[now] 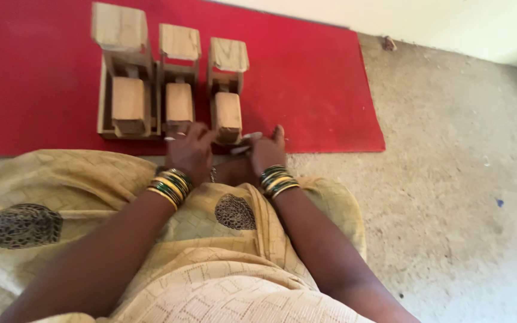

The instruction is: The person sits on the floor and wipes wooden box-like objects and blocks with a cloth, turning the pieces over to clean different sides and arranging them on a red mat.

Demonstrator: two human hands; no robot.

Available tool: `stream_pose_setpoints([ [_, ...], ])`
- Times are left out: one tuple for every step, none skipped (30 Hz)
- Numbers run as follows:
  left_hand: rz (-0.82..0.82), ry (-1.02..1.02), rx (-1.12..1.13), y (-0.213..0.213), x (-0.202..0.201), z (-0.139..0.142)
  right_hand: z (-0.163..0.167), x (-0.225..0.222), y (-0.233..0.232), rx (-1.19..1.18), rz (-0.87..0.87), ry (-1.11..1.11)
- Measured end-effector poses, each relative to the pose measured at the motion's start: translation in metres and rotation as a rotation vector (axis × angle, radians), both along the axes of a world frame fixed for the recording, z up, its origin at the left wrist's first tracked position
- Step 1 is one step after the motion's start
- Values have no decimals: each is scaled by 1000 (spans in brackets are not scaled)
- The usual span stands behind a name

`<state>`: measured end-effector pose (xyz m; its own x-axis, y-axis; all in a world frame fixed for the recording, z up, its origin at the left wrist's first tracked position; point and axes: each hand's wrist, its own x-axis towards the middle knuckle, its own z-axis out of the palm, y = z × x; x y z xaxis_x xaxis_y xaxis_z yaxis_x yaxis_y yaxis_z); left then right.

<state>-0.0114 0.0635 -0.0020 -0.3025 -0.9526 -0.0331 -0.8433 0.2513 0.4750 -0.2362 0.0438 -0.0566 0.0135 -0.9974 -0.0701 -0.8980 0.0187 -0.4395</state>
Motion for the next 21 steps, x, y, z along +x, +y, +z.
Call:
stream_pose_setpoints([
  [0,89,149,4,-1,3,3,-1,-2,28,26,98],
  [-2,179,296,5,-2,4,7,-1,-3,53,52,197],
  [-18,267,262,7,-3,3,11,1,0,82,73,297],
  [-37,356,233,8,-5,-1,13,7,5,78,120,146],
  [-57,443,200,7,-7,-6,16,14,8,71,167,-6],
  [-44,496,164,4,-7,-12,18,23,14,66,211,-158],
  [-30,550,137,2,-7,-19,20,29,20,68,252,-310],
  [-13,604,107,0,-7,-26,22,34,23,70,296,-460],
  [36,582,153,-3,-8,-32,26,36,23,68,342,-610],
  [84,560,195,-7,-9,-36,30,34,20,66,224,-385],
  [130,535,234,-10,-10,-38,34,28,15,62,103,-162],
  [171,512,258,-13,-10,-39,38,22,9,56,-21,60],
  [212,488,280,-16,-11,-37,42,13,0,-28,-21,-16],
  [255,462,303,-18,-12,-34,45,6,-9,-110,-20,-93],
  [307,546,239,-18,-14,-31,44,2,-14,-184,-21,-172],
  [358,627,175,-20,-18,-28,42,2,-19,-146,-38,-194],
  [403,706,107,-24,-20,-24,39,2,-24,-114,-59,-218],
  [512,790,247,-31,-24,-21,37,3,-30,-88,-83,-246],
  [623,868,393,-37,-33,-20,34,5,-35,-76,-64,-344],
  [739,942,551,-43,-40,-20,31,8,-36,-56,-44,-438],
  [673,903,379,-54,-46,-21,28,10,-35,-32,-26,-529],
])
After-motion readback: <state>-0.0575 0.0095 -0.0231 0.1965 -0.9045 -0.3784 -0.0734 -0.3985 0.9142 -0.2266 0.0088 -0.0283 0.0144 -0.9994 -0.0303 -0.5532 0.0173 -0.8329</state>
